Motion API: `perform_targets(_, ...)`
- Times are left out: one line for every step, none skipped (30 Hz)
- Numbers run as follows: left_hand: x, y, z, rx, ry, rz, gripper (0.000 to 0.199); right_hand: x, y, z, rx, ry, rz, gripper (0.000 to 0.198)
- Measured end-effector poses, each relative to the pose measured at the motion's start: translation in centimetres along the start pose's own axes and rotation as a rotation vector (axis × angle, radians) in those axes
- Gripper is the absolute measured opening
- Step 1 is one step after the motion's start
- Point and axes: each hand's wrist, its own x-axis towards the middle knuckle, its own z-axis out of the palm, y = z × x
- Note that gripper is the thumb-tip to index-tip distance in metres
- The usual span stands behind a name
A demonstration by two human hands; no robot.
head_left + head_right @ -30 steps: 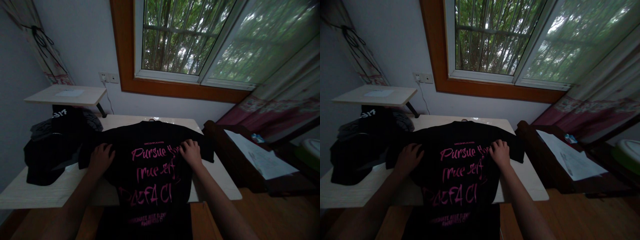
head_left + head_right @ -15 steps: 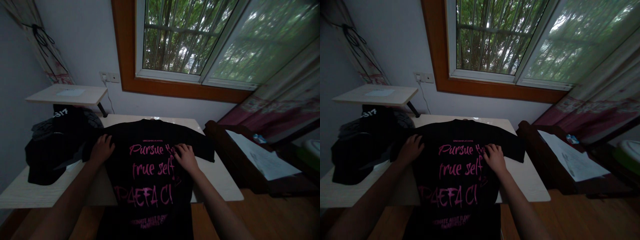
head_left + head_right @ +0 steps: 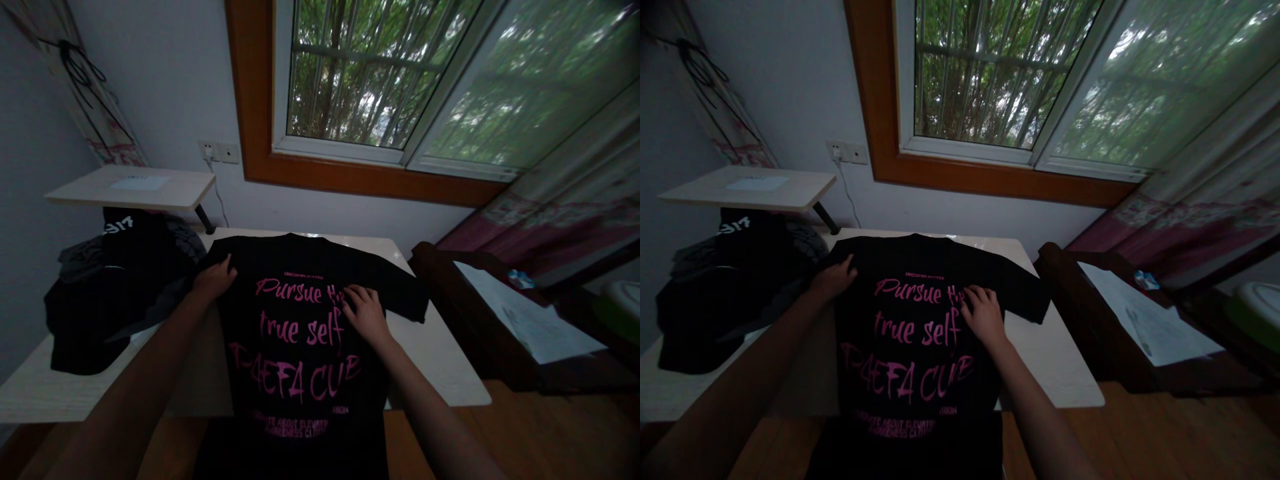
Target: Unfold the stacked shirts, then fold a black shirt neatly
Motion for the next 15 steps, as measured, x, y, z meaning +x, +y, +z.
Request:
perform_targets(0.6,0.0,-0.2,-0.013,-0.016,-0.004,0.068,0.2,-0.1,0.0,-0.001,-0.006,0.002,0.038)
perform_targets(1.2,0.0,-0.3,-0.025,-0.03,-0.005,0.069,0.4,-0.2,0.1,-0.002,-0.013,0.004,0.038)
perform_targets(1.8,0.0,-0.5,-0.034,-0.042,-0.002,0.068,0.7,-0.4,0.1,-0.002,-0.021,0.007,0.038)
perform_targets(2.3,-0.1,-0.7,-0.04,-0.052,0.006,0.067,1.0,-0.5,0.2,-0.002,-0.03,0.01,0.038)
perform_targets(2.7,-0.2,-0.8,-0.043,-0.059,0.017,0.065,1.4,-0.6,0.2,0.001,-0.039,0.015,0.038)
perform_targets(3.1,-0.2,-0.9,-0.046,-0.065,0.029,0.062,1.7,-0.7,0.3,0.006,-0.046,0.02,0.038)
perform_targets(3.4,-0.3,-1.0,-0.049,-0.07,0.038,0.06,2.1,-0.8,0.5,0.013,-0.05,0.023,0.039)
perform_targets(3.7,-0.4,-1.0,-0.05,-0.073,0.044,0.059,2.5,-0.9,0.6,0.02,-0.052,0.023,0.039)
perform_targets(4.0,-0.5,-1.0,-0.05,-0.074,0.044,0.058,2.9,-0.9,0.7,0.027,-0.053,0.019,0.04)
perform_targets(4.3,-0.5,-1.1,-0.047,-0.073,0.041,0.058,3.3,-1.0,0.9,0.033,-0.052,0.014,0.04)
perform_targets(4.6,-0.6,-1.1,-0.045,-0.072,0.036,0.057,3.7,-1.0,1.1,0.037,-0.052,0.009,0.04)
perform_targets(5.0,-0.6,-1.1,-0.042,-0.071,0.031,0.057,4.2,-0.9,1.3,0.04,-0.054,0.003,0.04)
perform_targets(5.3,-0.6,-1.1,-0.039,-0.071,0.028,0.057,4.6,-0.9,1.5,0.042,-0.055,-0.002,0.04)
perform_targets(5.6,-0.6,-1.1,-0.036,-0.07,0.025,0.057,5.1,-0.8,1.7,0.043,-0.057,-0.007,0.04)
perform_targets(5.9,-0.5,-1.1,-0.033,-0.068,0.022,0.056,5.6,-0.7,1.9,0.045,-0.059,-0.013,0.041)
